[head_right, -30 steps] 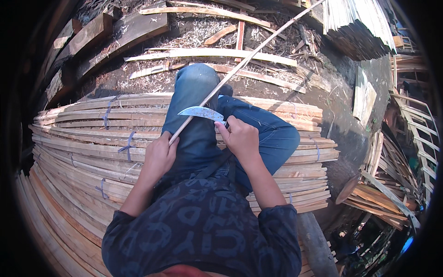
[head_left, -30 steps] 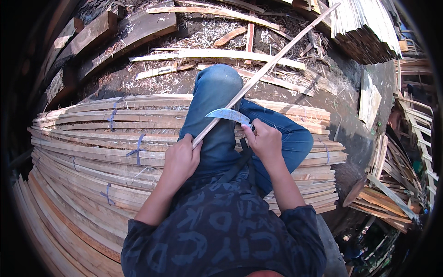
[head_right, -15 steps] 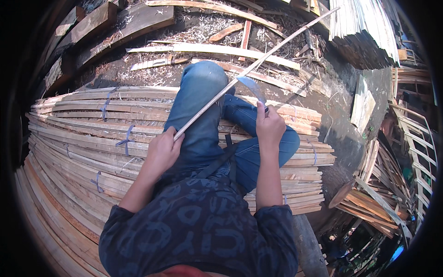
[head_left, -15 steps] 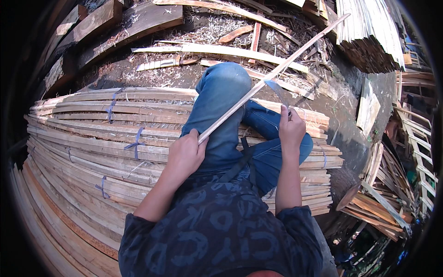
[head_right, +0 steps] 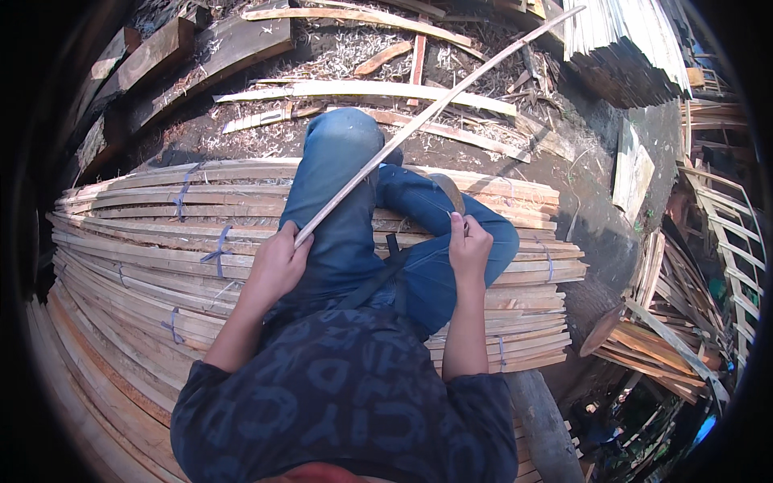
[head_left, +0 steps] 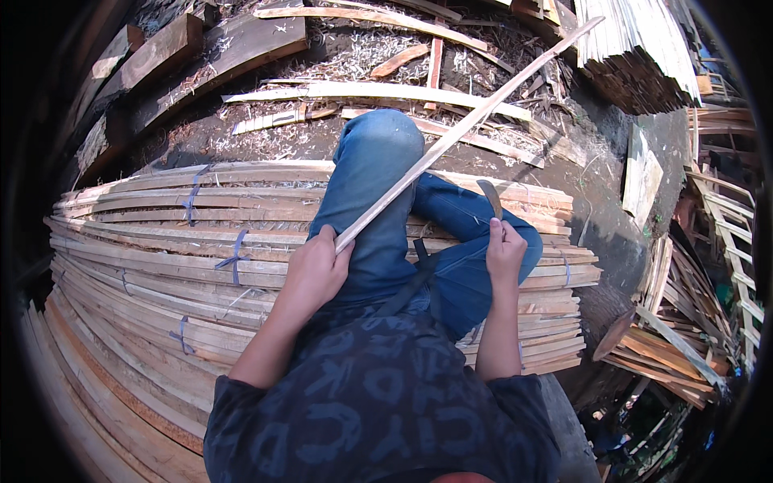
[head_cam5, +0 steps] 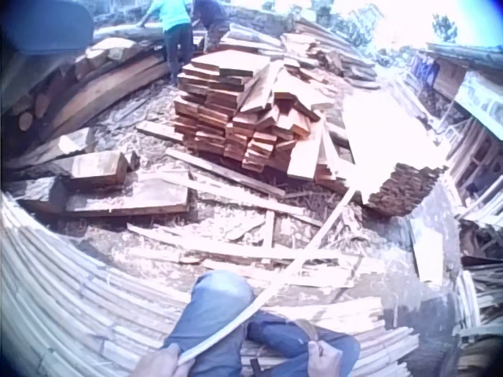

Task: The person sits on a stack of wooden planks and uses a curved knife to shave thin strips from a long, thin piece of wood. The person holds the wood against their leg and repeatedly scrapes the blade along its length to remove the outer layer.

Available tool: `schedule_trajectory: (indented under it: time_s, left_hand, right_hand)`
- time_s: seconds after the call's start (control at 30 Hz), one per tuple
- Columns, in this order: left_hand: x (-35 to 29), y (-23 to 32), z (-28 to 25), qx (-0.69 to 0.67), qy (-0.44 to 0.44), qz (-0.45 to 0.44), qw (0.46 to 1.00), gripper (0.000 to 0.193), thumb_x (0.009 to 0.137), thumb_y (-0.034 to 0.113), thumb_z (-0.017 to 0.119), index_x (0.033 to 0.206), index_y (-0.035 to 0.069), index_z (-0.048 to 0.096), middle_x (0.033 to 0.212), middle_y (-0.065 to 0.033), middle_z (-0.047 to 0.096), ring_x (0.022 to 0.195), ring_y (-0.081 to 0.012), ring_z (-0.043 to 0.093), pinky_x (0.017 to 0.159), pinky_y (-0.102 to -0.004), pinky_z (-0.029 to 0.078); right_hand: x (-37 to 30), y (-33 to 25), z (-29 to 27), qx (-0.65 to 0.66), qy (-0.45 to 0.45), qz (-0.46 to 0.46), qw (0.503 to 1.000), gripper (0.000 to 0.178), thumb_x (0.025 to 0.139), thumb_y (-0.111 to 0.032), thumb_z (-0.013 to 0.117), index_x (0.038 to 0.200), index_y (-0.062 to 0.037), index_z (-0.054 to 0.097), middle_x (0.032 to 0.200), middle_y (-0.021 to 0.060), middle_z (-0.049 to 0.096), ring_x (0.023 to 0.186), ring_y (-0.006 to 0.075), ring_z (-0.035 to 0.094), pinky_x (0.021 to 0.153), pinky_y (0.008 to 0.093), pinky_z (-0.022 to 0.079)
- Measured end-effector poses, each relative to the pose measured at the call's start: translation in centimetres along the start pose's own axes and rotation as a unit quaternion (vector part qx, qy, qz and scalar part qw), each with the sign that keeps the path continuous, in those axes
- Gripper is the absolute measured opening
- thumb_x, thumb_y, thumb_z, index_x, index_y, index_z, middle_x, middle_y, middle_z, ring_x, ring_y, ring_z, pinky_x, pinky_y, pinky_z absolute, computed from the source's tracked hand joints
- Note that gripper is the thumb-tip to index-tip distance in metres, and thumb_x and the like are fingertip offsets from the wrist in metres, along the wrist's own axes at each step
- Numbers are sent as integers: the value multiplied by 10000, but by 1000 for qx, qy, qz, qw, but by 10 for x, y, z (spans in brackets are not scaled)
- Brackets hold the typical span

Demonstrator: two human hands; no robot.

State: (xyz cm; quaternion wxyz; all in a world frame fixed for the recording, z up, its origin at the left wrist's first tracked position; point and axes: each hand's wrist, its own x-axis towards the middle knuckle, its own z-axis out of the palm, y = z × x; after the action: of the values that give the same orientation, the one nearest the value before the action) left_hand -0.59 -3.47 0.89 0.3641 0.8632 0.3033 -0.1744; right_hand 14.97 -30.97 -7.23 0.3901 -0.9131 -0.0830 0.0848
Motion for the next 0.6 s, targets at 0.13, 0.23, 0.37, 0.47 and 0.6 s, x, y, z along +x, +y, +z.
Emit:
schedule_trajectory:
  time_s: [0.13,0.23,0.37,0.47,0.6]
  left_hand:
    - [1,0,1,-1,-4,-6,1000,329,955,274,548,869,-39,501,783,-308,620,792,-503,607,715,-551,464]
    - [0,-7,8,-1,-2,-10,1000,324,962,284,544,918,-31,480,802,-306,610,821,-504,598,720,-535,451]
    - [-1,-7,10,-11,8,-18,1000,333,957,287,558,960,-30,456,827,-317,601,840,-507,593,727,-526,446]
    - [-4,-7,13,-37,9,-23,999,355,942,294,580,966,-33,443,826,-325,598,845,-509,595,728,-529,445]
    - [-5,-7,14,-36,15,-25,999,360,930,289,595,968,-29,431,832,-325,600,844,-508,597,725,-530,445]
  right_hand:
    - [-3,-40,35,73,-51,-55,995,393,935,-293,645,697,1,538,512,146,454,445,290,454,462,375,373]
    - [1,-68,38,-12,-86,-124,988,412,917,-346,658,679,-30,547,530,135,529,500,326,570,478,399,433]
    - [5,-81,35,-116,-103,-161,975,479,899,-455,646,642,-64,543,533,112,566,528,332,616,491,419,482]
    - [8,-76,31,-165,-103,-166,967,504,891,-496,637,637,-69,552,528,108,567,521,327,619,476,423,483]
    - [15,-75,25,-201,-95,-181,958,516,878,-510,649,618,-80,534,514,96,551,490,308,602,442,409,463]
